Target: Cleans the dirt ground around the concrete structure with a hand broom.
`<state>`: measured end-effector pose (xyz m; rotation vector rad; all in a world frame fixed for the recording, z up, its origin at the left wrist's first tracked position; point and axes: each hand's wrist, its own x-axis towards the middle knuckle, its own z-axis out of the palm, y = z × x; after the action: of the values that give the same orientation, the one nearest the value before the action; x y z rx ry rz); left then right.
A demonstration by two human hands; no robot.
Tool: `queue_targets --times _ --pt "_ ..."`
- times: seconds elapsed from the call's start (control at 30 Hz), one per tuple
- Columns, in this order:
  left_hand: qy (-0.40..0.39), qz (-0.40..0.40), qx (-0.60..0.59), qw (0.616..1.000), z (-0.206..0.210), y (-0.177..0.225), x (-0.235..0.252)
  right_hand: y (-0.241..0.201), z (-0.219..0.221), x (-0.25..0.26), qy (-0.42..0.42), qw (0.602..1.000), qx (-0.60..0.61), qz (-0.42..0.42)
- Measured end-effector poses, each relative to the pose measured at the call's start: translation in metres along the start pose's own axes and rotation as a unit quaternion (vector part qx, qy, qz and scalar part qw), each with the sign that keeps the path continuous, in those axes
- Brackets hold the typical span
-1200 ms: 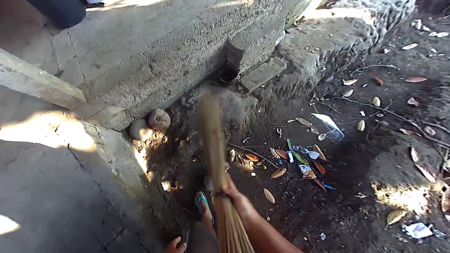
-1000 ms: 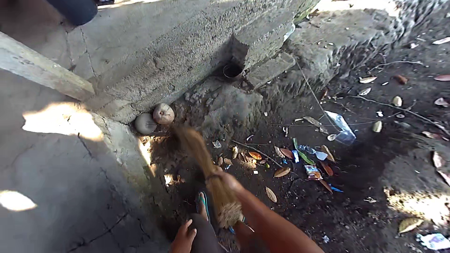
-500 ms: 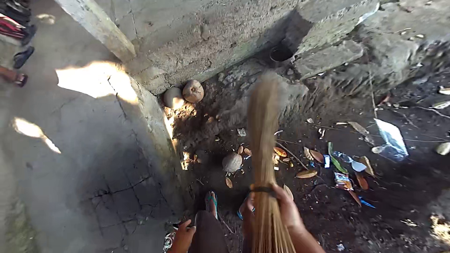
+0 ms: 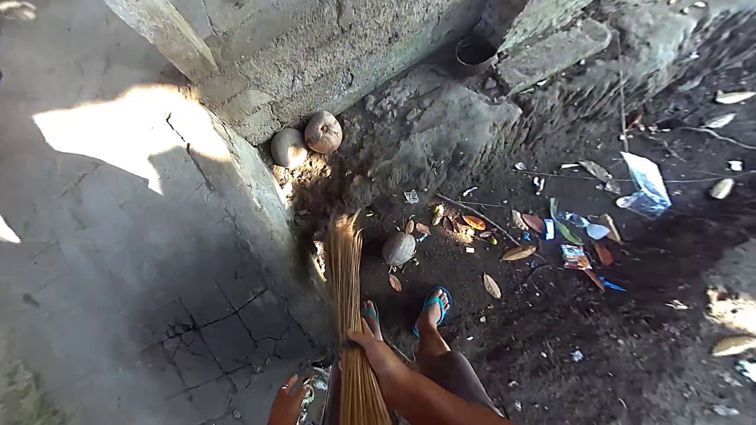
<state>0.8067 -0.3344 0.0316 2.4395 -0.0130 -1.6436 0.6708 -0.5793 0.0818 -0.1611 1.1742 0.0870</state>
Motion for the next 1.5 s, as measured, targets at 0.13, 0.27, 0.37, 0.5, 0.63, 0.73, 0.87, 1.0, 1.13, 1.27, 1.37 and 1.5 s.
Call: queue_targets --times 0.13,0.27,0.37,0.5,0.63,0.73,0.87,1.0,1.13,1.27,1.37,1.5 --pt "-0.013 -0.006 0.054 0.998 -0.012 0.002 0.021 -0.022 -0.042 0.071 0.009 0.996 -0.084 0.038" --pt "-0.012 0.022 0.001 1.0 -0.012 0.028 0.021 -0.026 -0.042 0.09 0.123 0.989 -0.045 -0.071" --pt "-0.029 0.037 -0.004 0.999 -0.007 0.036 0.02 0.012 -0.01 0.038 0.093 0.992 -0.001 -0.085" --pt "-0.05 0.024 0.05 0.997 0.004 0.036 0.024 -0.013 -0.016 0.031 0.038 0.998 0.032 -0.04" --pt "-0.048 0.04 0.045 0.997 0.01 0.052 0.023 -0.074 -0.051 0.089 0.023 1.0 0.001 -0.015" --pt "-0.034 0.054 0.02 0.998 0.007 0.055 0.021 -0.033 -0.019 0.053 0.069 0.997 0.011 -0.045" --pt "-0.039 0.032 0.037 0.998 0.007 0.043 0.023 0.023 -0.011 0.012 0.004 1.0 -0.013 -0.014" --pt "-0.03 0.022 0.026 0.999 0.018 0.04 0.025 0.017 -0.055 0.085 0.0 0.993 -0.109 0.048" --pt "-0.052 0.02 0.026 0.998 0.019 0.044 0.014 0.01 -0.066 0.07 0.066 0.994 -0.07 0.058" --pt "-0.065 -0.001 0.036 0.997 0.02 0.023 0.016 0.014 -0.055 -0.015 0.051 0.998 -0.018 0.038" --pt "-0.062 -0.006 0.057 0.996 0.021 0.02 0.025 0.014 -0.073 0.009 0.02 0.997 -0.057 0.054" --pt "-0.055 0.019 0.029 0.998 0.023 0.035 0.021 0.003 -0.086 0.088 0.065 0.981 -0.183 0.01"
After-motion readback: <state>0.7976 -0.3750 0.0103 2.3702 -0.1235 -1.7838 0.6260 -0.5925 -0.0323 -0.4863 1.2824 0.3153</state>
